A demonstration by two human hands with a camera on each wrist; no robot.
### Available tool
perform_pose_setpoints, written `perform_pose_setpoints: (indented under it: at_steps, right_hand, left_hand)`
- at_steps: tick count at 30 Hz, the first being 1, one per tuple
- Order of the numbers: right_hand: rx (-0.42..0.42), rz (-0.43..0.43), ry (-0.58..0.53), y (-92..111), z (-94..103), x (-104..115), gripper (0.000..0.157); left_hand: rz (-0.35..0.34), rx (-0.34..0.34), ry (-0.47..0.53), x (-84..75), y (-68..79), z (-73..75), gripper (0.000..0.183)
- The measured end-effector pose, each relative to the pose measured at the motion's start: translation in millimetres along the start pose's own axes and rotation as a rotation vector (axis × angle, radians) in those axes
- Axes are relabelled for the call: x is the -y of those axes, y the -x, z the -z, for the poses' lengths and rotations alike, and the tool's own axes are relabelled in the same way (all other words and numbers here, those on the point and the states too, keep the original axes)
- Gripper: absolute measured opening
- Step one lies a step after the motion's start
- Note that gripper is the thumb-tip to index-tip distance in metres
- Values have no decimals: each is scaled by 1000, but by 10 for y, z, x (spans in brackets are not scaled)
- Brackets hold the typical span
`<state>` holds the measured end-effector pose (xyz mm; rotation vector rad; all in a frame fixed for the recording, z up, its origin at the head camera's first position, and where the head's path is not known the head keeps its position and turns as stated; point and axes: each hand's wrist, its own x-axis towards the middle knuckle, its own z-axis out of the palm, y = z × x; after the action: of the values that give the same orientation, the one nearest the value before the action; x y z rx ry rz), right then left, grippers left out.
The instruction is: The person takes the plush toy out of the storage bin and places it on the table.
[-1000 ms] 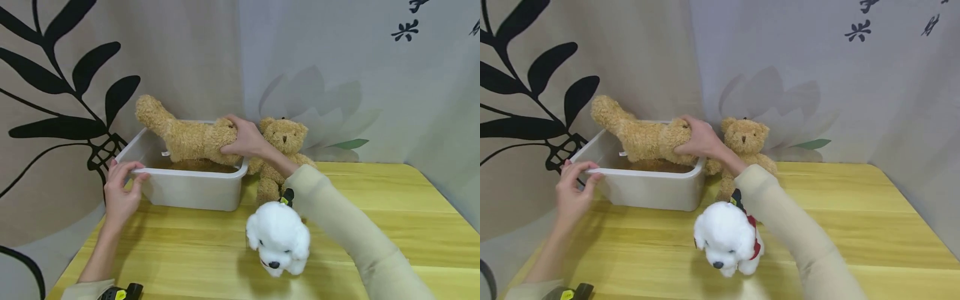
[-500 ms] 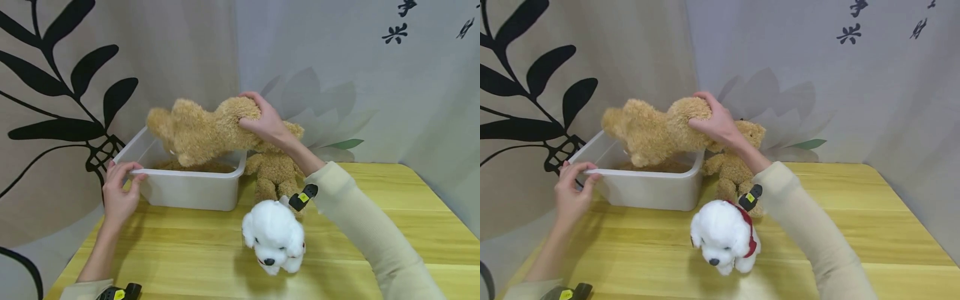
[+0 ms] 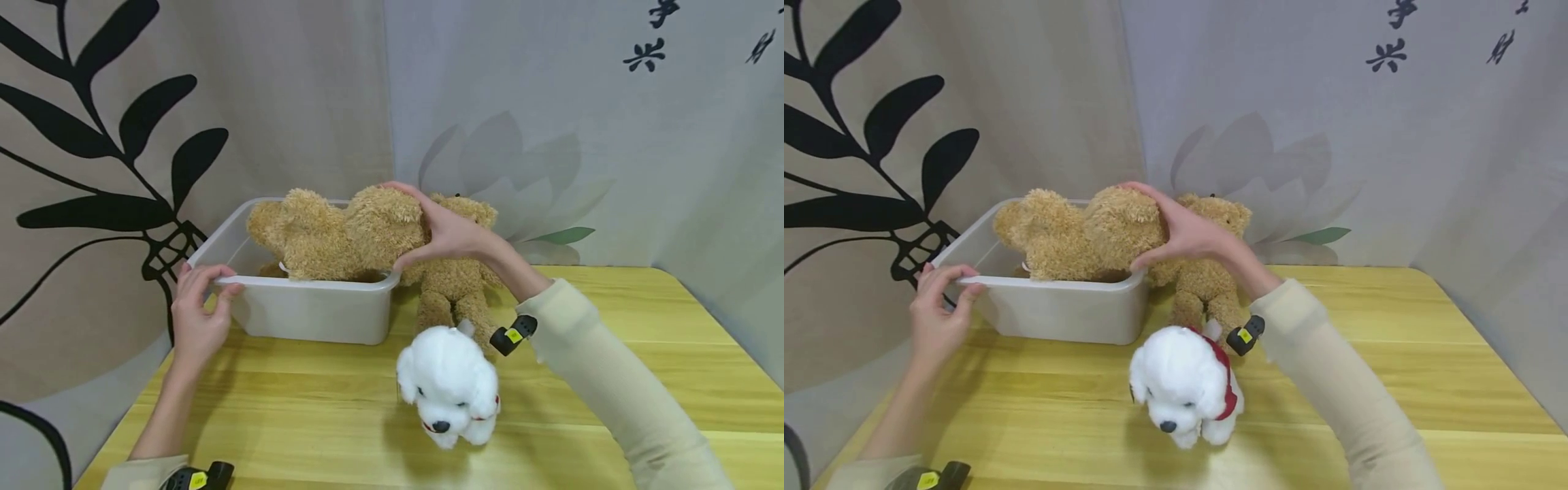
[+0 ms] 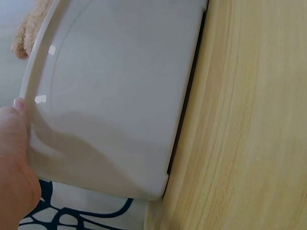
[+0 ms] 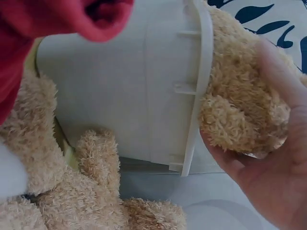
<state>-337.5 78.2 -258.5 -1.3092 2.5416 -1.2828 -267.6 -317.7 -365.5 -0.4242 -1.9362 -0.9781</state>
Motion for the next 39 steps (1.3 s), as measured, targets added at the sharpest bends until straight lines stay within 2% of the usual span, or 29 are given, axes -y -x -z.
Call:
perform_pose_setpoints:
  at_steps: [2, 4, 7, 10, 12, 16, 20, 26, 29, 30, 32, 34, 36, 39]
  right_hand:
    - [-6, 48, -9, -6, -19, -19, 117]
    - [-55, 79, -12, -6, -37, -25, 113]
    - [-178, 91, -67, 6, -34, 0, 102]
    - [-323, 57, -133, 44, 44, 92, 94]
    - [-419, 38, -150, 80, 137, 178, 91]
    - [-593, 53, -114, 164, 368, 354, 83]
    - [-756, 93, -44, 284, 604, 482, 76]
    - [-963, 153, -60, 571, 996, 631, 65]
    - [-1051, 179, 29, 756, 1220, 653, 58]
    - [-1066, 178, 91, 824, 1289, 642, 57]
    - [-1094, 150, 171, 961, 1409, 615, 55]
    - [-1113, 67, 244, 1097, 1497, 596, 54]
    - [-1115, -32, 305, 1226, 1556, 575, 54]
    - [-1083, -226, 386, 1366, 1597, 510, 57]
  left_hand:
    - [2, 5, 1, -13, -7, -5, 22]
    - [6, 7, 4, -30, -8, -11, 22]
    - [14, 15, 5, -51, -2, -19, 20]
    - [16, 19, 5, -53, 8, -25, 19]
    - [13, 21, 2, -41, 10, -27, 18]
    - [-2, 6, -1, 2, 10, -21, 18]
    - [-15, -7, 9, 43, 11, -23, 18]
    - [-14, -2, 0, 53, -5, -39, 20]
    - [-13, 0, -7, 54, -8, -44, 20]
    - [-15, -1, -11, 58, -6, -44, 20]
    - [-18, -3, -17, 73, -3, -43, 20]
    - [-21, -7, -21, 94, -3, -42, 21]
    - [-25, -12, -21, 122, -9, -43, 20]
    - [-26, -19, -23, 144, -11, -26, 21]
